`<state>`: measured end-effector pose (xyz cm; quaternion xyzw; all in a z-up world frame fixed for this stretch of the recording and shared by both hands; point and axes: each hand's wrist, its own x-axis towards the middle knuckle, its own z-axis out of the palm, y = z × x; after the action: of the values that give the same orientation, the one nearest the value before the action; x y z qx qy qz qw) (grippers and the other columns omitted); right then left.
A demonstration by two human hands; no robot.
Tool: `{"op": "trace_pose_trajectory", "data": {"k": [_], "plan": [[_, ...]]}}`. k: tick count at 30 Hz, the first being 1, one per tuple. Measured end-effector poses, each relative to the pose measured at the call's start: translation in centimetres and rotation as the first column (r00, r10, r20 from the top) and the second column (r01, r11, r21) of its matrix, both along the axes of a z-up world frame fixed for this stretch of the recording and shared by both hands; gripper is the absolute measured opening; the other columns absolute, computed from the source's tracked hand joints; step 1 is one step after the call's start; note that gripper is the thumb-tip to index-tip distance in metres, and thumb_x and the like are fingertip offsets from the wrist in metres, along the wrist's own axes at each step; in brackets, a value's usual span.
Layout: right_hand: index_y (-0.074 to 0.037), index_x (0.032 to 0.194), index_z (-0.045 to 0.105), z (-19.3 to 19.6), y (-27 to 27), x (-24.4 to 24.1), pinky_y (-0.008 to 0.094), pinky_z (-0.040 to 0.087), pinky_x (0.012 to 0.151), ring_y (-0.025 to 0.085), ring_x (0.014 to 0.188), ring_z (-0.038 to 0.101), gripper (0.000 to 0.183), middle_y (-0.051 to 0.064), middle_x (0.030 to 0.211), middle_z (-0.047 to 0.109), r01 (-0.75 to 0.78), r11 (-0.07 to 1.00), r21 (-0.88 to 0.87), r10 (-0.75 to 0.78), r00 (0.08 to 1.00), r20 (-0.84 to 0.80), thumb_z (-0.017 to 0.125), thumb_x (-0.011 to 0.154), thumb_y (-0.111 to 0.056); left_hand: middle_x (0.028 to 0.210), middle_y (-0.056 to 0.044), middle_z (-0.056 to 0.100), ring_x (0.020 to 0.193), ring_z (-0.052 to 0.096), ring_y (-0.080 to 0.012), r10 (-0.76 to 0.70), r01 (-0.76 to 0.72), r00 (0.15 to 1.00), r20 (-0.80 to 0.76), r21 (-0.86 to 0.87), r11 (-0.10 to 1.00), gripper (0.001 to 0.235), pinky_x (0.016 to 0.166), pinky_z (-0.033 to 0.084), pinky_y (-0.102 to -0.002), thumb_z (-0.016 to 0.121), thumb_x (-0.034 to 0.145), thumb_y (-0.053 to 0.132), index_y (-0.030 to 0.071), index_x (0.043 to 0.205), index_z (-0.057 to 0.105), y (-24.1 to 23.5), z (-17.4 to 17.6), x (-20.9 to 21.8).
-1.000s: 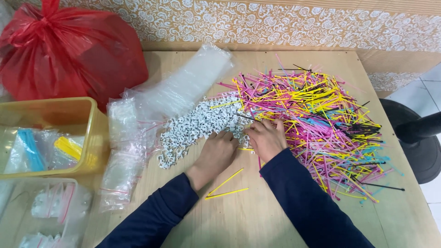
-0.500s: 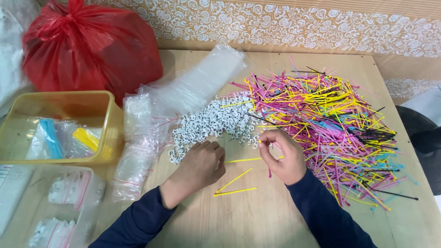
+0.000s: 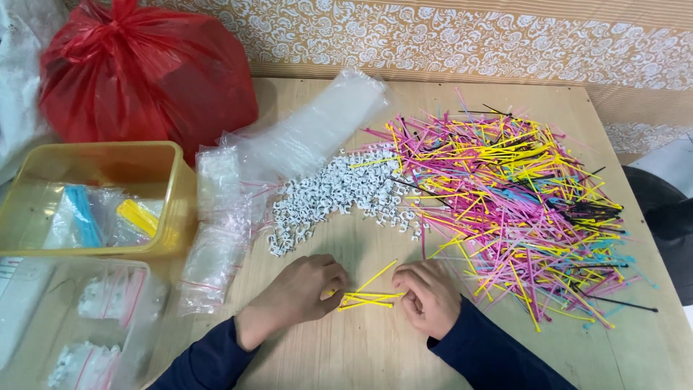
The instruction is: Sorting small plastic clips and colorful twist ties into plastic bags
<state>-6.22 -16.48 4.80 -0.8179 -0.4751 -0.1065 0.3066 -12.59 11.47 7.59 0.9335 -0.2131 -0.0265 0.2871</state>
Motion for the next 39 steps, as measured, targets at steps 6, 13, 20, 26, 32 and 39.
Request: {"op": "trace_pose_trajectory", "data": {"k": [6, 13, 20, 26, 32, 39], "plan": [[-0.026, 0.099, 0.069, 0.5, -3.4, 6.5, 0.038, 0.042, 0.085, 0.022, 0.097, 0.066, 0.016, -0.007, 0.108, 0.070, 0.336, 0.942, 0.023, -0.329, 0.904, 0.275, 0.064, 0.085, -0.019, 0.094, -0.014, 0.072, 0.088, 0.073, -0.0359, 0.040, -0.043, 0.998, 0.040, 0.077, 0.996, 0.016, 0.077, 0.057, -0.045, 0.068, 0.088, 0.021, 0.012, 0.100, 0.073, -3.3, 2.7, 5.8], [-0.030, 0.111, 0.070, -0.7, -6.0, 13.6, 0.040, 0.037, 0.095, 0.020, 0.115, 0.059, 0.017, -0.007, 0.116, 0.067, 0.600, 0.793, -0.109, -0.527, 0.765, 0.370, 0.062, 0.097, -0.036, 0.091, -0.004, 0.073, 0.084, 0.074, -0.0247, 0.069, -0.120, 0.956, 0.286, 0.164, 0.979, 0.017, 0.075, 0.056, -0.037, 0.070, 0.089, 0.021, 0.017, 0.104, 0.077, -8.8, -1.2, 16.5], [-0.033, 0.102, 0.071, -1.9, -4.9, 15.1, 0.038, 0.036, 0.088, 0.016, 0.105, 0.057, 0.011, -0.012, 0.105, 0.065, 0.623, 0.777, -0.091, -0.516, 0.713, 0.475, 0.062, 0.096, -0.036, 0.076, 0.005, 0.067, 0.077, 0.071, -0.0182, 0.109, -0.278, 0.808, 0.578, 0.213, 0.937, 0.008, 0.069, 0.052, -0.035, 0.077, 0.085, 0.029, 0.025, 0.092, 0.076, -12.0, -6.3, 22.8], [-0.031, 0.096, 0.071, -1.2, -5.3, 14.8, 0.038, 0.035, 0.088, 0.015, 0.103, 0.058, 0.007, -0.012, 0.103, 0.065, 0.605, 0.793, -0.063, -0.516, 0.724, 0.457, 0.065, 0.094, -0.034, 0.068, 0.004, 0.069, 0.073, 0.071, -0.0209, 0.119, -0.230, 0.856, 0.503, 0.164, 0.959, 0.005, 0.069, 0.051, -0.037, 0.076, 0.086, 0.027, 0.025, 0.082, 0.075, -11.6, -5.5, 22.8], [-0.032, 0.099, 0.073, 0.3, -5.1, 13.8, 0.040, 0.034, 0.093, 0.014, 0.108, 0.058, 0.008, -0.015, 0.104, 0.068, 0.557, 0.829, -0.052, -0.508, 0.788, 0.347, 0.067, 0.094, -0.033, 0.072, 0.001, 0.074, 0.076, 0.075, -0.0270, 0.166, -0.198, 0.952, 0.257, 0.105, 0.975, 0.005, 0.078, 0.053, -0.043, 0.072, 0.088, 0.024, 0.021, 0.089, 0.077, -9.6, -0.9, 20.9], [-0.035, 0.099, 0.071, 4.1, -4.6, 10.4, 0.035, 0.037, 0.093, 0.012, 0.107, 0.064, 0.007, -0.019, 0.107, 0.071, 0.424, 0.905, 0.024, -0.417, 0.877, 0.240, 0.070, 0.092, -0.033, 0.079, 0.002, 0.077, 0.080, 0.076, -0.0245, 0.242, -0.271, 0.954, 0.177, 0.162, 0.949, 0.008, 0.082, 0.054, -0.041, 0.071, 0.087, 0.026, 0.022, 0.090, 0.077, -5.8, 3.7, 16.6]]}}
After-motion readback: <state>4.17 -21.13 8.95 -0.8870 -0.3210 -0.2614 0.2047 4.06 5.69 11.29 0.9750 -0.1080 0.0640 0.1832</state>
